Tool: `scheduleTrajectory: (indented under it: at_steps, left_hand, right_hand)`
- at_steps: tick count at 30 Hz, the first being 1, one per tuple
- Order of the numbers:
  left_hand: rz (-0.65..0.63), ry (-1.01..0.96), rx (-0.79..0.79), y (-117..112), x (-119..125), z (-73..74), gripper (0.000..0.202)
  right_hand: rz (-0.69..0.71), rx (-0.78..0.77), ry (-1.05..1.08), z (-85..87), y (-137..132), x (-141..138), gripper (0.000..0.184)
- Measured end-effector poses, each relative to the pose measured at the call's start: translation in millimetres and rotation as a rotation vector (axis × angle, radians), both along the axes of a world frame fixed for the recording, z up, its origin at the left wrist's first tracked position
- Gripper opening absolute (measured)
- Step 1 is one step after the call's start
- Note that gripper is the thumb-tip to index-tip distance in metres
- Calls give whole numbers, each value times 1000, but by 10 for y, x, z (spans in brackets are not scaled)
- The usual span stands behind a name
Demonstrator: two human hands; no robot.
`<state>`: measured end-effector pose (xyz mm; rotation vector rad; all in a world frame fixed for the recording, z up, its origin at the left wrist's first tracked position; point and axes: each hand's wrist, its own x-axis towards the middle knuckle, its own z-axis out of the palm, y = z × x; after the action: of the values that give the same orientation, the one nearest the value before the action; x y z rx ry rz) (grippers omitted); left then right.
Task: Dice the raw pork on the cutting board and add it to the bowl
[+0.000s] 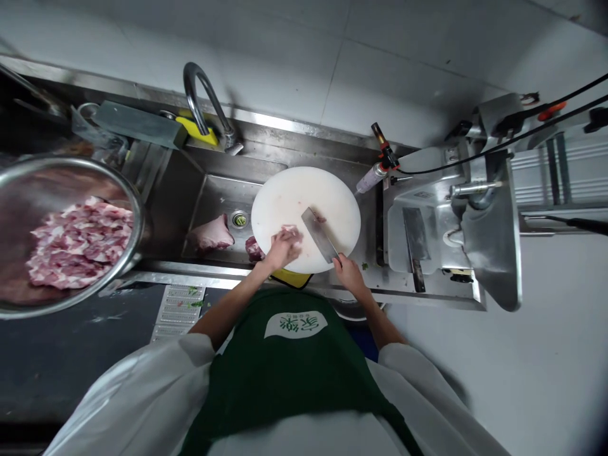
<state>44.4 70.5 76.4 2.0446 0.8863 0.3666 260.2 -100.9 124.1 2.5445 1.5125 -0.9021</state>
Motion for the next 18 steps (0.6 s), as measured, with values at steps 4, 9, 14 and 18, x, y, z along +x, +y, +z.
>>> scheduleTrajectory:
  at_steps: [4, 9, 14, 18]
  left_hand:
    - [92, 177, 134, -13, -4, -91, 32]
    - [166, 454, 171, 138, 89, -44, 32]
    - [-34, 463, 170, 124, 267, 14, 17]
    - [107, 383, 254, 63, 269, -4, 19]
  right_hand:
    - [-38, -13, -31, 5, 22, 26, 31]
    - [-41, -15, -29, 16, 14, 15, 31]
    - [-45, -12, 4, 23, 24, 2, 31]
    - [-69, -4, 25, 38, 8, -6, 31]
